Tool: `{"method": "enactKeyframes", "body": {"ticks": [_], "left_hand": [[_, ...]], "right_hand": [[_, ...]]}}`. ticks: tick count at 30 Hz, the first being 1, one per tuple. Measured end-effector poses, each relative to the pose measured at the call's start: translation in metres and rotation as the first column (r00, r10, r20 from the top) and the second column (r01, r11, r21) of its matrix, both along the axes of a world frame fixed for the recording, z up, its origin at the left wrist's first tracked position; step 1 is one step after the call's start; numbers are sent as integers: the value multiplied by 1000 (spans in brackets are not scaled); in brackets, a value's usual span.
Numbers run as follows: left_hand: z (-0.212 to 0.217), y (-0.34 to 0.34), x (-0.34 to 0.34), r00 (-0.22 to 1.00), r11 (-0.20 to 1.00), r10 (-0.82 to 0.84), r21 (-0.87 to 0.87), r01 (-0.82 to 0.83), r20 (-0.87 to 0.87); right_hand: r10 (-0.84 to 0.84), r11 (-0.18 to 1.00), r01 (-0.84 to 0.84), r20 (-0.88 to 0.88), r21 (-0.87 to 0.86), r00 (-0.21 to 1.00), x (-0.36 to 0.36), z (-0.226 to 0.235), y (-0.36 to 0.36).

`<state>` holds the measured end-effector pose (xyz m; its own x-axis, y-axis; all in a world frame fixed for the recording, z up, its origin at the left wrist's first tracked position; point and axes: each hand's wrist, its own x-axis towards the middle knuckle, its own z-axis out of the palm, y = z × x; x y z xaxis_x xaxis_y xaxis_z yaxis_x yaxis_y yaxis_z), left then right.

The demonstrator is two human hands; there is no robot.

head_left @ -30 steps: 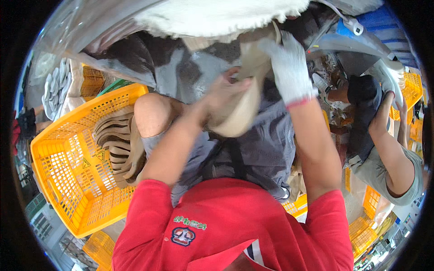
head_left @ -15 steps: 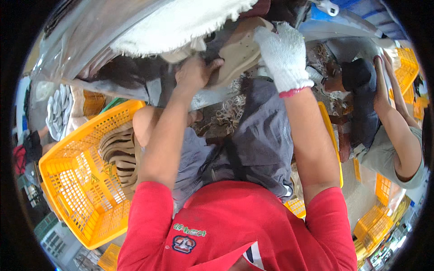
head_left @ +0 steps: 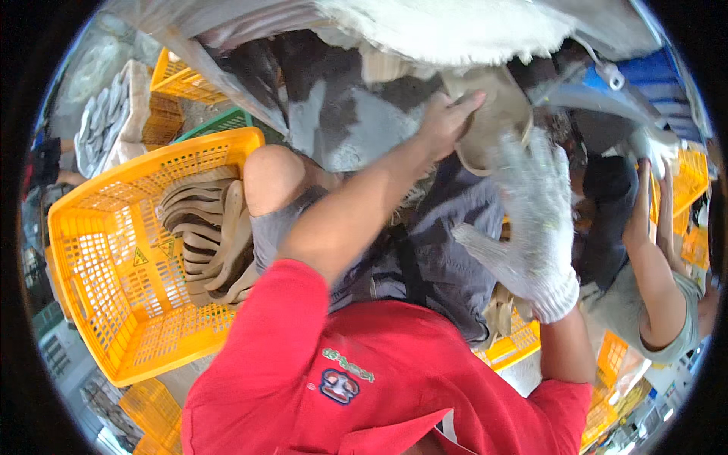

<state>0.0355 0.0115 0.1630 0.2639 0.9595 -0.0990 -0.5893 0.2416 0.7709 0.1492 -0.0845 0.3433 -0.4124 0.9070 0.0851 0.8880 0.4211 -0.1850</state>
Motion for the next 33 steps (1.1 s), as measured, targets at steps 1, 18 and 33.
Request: {"method": "enactKeyframes", "body": {"ticks": [1, 18, 33], "left_hand": [[2, -6, -7, 978, 981, -113, -175, 83, -174], [61, 11, -94, 950, 860, 303, -407, -306, -76], [14, -15, -75, 884, 867, 390, 424, -260, -257]], "right_hand": [[71, 997, -72, 87, 9, 994, 2, -5, -4], [-84, 996, 74, -350, -42, 933, -100, -78, 40], [3, 979, 85, -434, 184, 901, -104, -54, 63]]}}
